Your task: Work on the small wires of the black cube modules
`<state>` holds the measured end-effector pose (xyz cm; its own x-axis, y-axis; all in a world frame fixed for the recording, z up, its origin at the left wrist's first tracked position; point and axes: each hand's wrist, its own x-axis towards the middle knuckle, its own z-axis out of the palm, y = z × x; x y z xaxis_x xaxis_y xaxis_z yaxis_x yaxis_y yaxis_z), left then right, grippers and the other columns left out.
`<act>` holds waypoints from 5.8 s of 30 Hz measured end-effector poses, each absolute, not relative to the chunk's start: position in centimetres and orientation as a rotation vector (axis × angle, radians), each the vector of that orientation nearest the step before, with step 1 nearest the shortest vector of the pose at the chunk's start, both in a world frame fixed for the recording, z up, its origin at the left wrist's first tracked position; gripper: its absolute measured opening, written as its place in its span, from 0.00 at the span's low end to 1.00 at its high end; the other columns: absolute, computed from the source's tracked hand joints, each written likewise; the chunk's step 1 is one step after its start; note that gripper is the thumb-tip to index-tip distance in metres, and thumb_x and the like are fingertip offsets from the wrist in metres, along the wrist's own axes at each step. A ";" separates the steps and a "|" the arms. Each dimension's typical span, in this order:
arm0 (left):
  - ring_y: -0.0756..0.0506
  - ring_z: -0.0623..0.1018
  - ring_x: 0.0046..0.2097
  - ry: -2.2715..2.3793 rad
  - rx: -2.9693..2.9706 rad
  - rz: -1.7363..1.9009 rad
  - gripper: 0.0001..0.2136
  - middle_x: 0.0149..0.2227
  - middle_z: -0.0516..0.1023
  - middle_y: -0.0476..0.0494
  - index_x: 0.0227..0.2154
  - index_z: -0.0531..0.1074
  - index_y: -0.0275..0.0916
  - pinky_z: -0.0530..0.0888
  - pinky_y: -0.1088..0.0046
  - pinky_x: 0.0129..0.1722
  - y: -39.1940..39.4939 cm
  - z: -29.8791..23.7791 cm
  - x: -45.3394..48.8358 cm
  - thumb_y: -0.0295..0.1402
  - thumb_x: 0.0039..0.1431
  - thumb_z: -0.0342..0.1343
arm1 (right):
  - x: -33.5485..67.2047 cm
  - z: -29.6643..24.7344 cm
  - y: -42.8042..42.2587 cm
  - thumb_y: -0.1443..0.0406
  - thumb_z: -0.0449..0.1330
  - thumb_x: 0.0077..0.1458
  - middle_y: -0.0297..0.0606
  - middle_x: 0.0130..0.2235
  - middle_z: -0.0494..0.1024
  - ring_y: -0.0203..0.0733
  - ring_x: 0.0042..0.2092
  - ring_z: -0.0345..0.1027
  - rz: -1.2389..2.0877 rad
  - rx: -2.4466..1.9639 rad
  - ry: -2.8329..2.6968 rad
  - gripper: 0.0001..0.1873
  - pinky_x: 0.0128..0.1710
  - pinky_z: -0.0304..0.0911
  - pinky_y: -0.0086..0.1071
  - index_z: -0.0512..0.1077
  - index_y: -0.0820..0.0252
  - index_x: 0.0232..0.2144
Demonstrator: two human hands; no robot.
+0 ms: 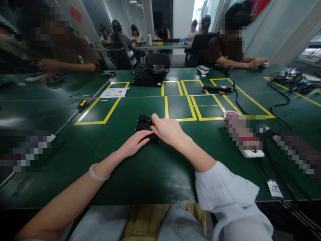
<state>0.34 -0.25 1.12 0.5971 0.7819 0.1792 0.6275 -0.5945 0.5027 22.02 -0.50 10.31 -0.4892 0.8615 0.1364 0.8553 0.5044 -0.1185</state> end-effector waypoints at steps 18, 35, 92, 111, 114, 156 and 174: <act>0.43 0.68 0.58 1.121 2.441 0.564 0.19 0.58 0.69 0.44 0.61 0.61 0.44 0.64 0.62 0.59 -0.1 0.7 0.2 0.39 0.70 0.42 | 22.1 10.1 -0.3 0.58 0.44 0.65 0.38 0.34 0.78 0.42 0.32 0.70 0.033 -1.484 -2.587 0.13 0.26 0.42 0.31 0.62 0.57 0.45; 0.43 0.68 0.57 1.125 2.429 0.549 0.19 0.57 0.70 0.45 0.61 0.61 0.45 0.64 0.63 0.59 -0.2 0.9 0.2 0.38 0.70 0.42 | 22.0 10.2 -0.4 0.61 0.43 0.64 0.39 0.33 0.78 0.40 0.31 0.69 0.038 -1.483 -2.599 0.13 0.26 0.41 0.31 0.62 0.57 0.46; 0.43 0.68 0.58 1.121 2.439 0.560 0.19 0.58 0.69 0.45 0.61 0.61 0.45 0.64 0.63 0.59 0.0 0.4 0.1 0.40 0.71 0.41 | 22.0 10.6 -0.7 0.62 0.44 0.62 0.41 0.36 0.78 0.40 0.32 0.69 0.058 -1.530 -2.560 0.15 0.27 0.44 0.31 0.61 0.58 0.48; 0.43 0.67 0.58 1.122 2.448 0.553 0.20 0.58 0.69 0.44 0.61 0.61 0.43 0.64 0.63 0.59 0.1 0.3 0.0 0.39 0.70 0.41 | 22.1 10.4 -0.6 0.62 0.45 0.62 0.39 0.35 0.79 0.42 0.32 0.70 0.032 -1.492 -2.564 0.14 0.26 0.43 0.32 0.61 0.58 0.48; 0.43 0.67 0.58 1.121 2.448 0.552 0.20 0.58 0.69 0.44 0.61 0.61 0.43 0.63 0.63 0.59 0.1 0.3 0.0 0.39 0.70 0.41 | 22.1 10.4 -0.5 0.58 0.44 0.64 0.39 0.34 0.78 0.43 0.33 0.71 0.031 -1.492 -2.558 0.14 0.26 0.43 0.31 0.62 0.58 0.47; 0.43 0.68 0.58 1.126 2.425 0.544 0.20 0.58 0.69 0.45 0.62 0.60 0.45 0.64 0.64 0.59 -0.2 0.8 0.2 0.39 0.70 0.41 | 22.1 10.4 -0.5 0.60 0.45 0.64 0.39 0.33 0.78 0.41 0.31 0.69 0.020 -1.513 -2.562 0.13 0.25 0.42 0.32 0.65 0.58 0.45; 0.43 0.68 0.58 1.113 2.437 0.558 0.19 0.58 0.69 0.44 0.61 0.61 0.44 0.64 0.63 0.59 -0.1 0.6 0.1 0.39 0.71 0.41 | 21.9 10.8 -0.7 0.61 0.44 0.64 0.40 0.35 0.79 0.41 0.32 0.70 0.022 -1.565 -2.602 0.14 0.27 0.44 0.31 0.62 0.58 0.48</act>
